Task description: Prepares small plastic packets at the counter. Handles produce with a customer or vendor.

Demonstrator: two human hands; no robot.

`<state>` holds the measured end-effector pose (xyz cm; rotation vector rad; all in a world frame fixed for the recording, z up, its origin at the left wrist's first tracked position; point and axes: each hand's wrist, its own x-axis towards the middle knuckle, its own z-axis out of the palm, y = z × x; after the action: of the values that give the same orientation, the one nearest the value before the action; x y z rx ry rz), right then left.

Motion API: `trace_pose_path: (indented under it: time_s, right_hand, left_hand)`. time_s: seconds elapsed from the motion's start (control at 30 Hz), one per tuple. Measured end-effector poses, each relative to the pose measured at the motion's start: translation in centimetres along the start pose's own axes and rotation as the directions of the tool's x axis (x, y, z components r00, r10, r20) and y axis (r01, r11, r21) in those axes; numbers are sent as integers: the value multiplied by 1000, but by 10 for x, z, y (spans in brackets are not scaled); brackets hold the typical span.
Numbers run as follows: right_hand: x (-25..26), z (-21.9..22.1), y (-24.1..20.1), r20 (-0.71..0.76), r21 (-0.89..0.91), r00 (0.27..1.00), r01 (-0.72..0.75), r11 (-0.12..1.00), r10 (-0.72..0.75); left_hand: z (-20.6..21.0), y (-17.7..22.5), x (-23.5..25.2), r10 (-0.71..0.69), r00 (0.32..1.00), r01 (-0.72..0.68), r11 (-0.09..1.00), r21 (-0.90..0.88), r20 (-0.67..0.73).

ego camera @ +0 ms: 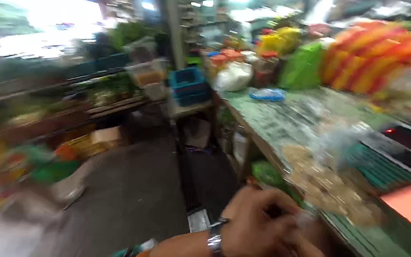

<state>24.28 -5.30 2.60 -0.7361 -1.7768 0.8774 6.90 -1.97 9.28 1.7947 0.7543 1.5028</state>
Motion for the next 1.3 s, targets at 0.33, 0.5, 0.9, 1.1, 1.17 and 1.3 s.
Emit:
trace_pose_path:
  time_s: [0.33, 0.5, 0.9, 1.1, 1.17, 1.3]
  right_hand:
    - [-17, 1, -10, -243, -272, 965, 28, 962, -97]
    - [-26, 7, -15, -331, -351, 941, -50, 935, -74]
    - [-13, 20, -10, -168, -305, 983, -117, 945, 67]
    - [-14, 19, -4, -62, -213, 983, -182, 960, 173]
    - [-16, 19, 0, -96, -202, 974, -219, 955, 203]
    - [-17, 18, 7, -133, -96, 933, -348, 933, 334]
  left_hand:
    - [17, -26, 9, -129, 988, 83, 914, -398, -90]
    - [23, -31, 18, -208, 977, 158, 855, -494, -47]
    - [-1, -36, 27, -312, 947, 231, 834, -501, -82]
    - [-6, -51, 29, -397, 915, 320, 826, -464, -75]
    - [-3, -52, 31, -413, 904, 333, 844, -421, -112]
    - [7, -55, 39, -442, 881, 362, 859, -362, -169]
